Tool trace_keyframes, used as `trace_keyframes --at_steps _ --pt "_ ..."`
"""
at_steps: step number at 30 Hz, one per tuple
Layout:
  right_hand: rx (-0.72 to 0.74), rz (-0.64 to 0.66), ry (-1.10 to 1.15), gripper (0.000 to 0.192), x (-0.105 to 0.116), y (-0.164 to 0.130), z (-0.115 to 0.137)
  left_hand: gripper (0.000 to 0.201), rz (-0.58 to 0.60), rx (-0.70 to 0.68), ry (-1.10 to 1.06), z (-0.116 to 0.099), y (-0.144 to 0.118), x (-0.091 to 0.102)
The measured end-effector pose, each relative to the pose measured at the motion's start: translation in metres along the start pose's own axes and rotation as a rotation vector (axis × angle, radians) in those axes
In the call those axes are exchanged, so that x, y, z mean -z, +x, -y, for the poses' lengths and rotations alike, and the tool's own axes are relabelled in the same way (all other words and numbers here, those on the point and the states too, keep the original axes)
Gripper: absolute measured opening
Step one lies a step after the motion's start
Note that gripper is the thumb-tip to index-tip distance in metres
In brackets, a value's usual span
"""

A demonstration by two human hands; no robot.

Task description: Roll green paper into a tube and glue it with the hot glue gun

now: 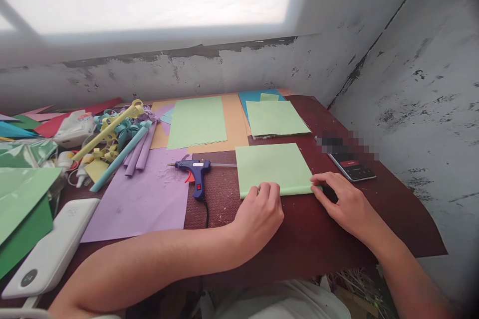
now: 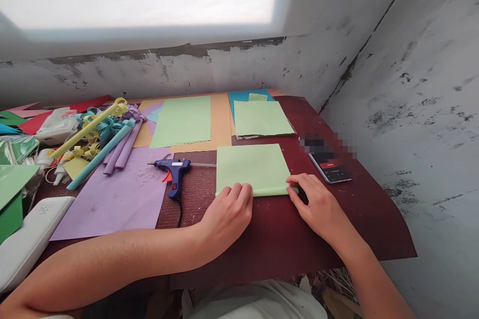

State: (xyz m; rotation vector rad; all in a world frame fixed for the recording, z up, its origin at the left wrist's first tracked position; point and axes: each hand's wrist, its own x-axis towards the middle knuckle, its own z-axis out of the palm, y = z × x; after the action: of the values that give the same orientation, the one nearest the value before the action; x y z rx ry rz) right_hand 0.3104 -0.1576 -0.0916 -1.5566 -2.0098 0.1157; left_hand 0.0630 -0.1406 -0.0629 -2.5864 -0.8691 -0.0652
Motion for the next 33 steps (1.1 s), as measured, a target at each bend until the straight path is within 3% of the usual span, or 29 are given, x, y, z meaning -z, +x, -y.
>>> trace_keyframes --at_steps 13,21,28,33 --pt "0.031 0.032 -0.038 0.01 0.005 0.005 0.0 0.021 -0.076 -0.002 0.081 0.0 -0.002 0.002" --pt "0.068 0.031 -0.053 0.01 0.006 0.008 0.004 0.029 -0.016 -0.026 0.155 0.002 -0.001 0.006" --pt "0.073 -0.019 -0.078 0.018 -0.001 0.01 0.0 0.028 0.053 -0.037 0.084 0.009 0.004 0.009" --pt "0.11 -0.013 -0.047 0.021 -0.001 0.012 0.008 0.025 0.023 -0.021 0.057 0.009 0.005 0.002"
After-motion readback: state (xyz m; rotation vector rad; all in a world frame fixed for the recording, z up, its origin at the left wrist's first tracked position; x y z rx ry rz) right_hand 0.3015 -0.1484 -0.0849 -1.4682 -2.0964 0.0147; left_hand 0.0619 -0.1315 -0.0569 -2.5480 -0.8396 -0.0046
